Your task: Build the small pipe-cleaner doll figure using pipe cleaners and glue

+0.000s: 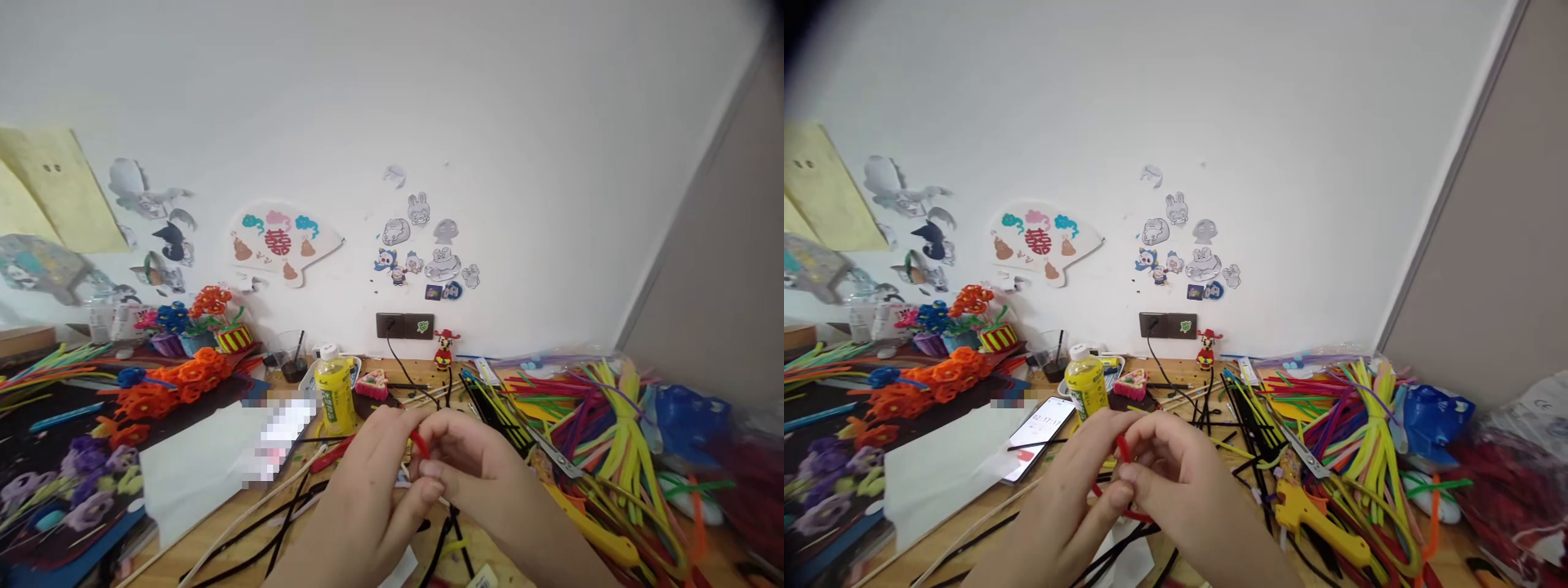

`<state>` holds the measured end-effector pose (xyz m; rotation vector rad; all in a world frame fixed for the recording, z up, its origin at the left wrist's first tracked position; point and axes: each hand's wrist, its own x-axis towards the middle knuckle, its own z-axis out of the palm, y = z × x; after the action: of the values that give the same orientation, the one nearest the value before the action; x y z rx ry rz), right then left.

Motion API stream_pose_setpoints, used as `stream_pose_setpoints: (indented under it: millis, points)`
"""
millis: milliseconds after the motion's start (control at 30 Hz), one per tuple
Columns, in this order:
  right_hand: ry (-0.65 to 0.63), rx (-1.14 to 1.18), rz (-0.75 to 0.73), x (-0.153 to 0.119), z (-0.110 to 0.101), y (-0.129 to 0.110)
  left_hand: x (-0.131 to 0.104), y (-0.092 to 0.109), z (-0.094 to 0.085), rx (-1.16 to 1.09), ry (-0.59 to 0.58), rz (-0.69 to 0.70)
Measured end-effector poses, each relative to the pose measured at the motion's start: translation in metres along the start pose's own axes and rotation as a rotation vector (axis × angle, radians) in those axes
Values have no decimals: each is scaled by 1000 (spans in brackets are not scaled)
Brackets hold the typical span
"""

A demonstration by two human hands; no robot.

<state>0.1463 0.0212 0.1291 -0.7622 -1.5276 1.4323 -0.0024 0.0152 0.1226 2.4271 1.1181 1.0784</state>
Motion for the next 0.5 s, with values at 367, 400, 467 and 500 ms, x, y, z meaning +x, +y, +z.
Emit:
stream_pose_setpoints:
  millis: [367,400,467,500]
  points:
    - [91,-325,-55,-3,-10,-6,0,-4,12,139,24,134]
    - [96,-334,-62,-3,-11,-6,0,-5,11,168,20,131]
    - [108,-334,-64,-2,-14,-6,2,-7,11,236,31,146]
    - [108,-326,-59,-2,-15,-7,2,-8,11,270,43,165]
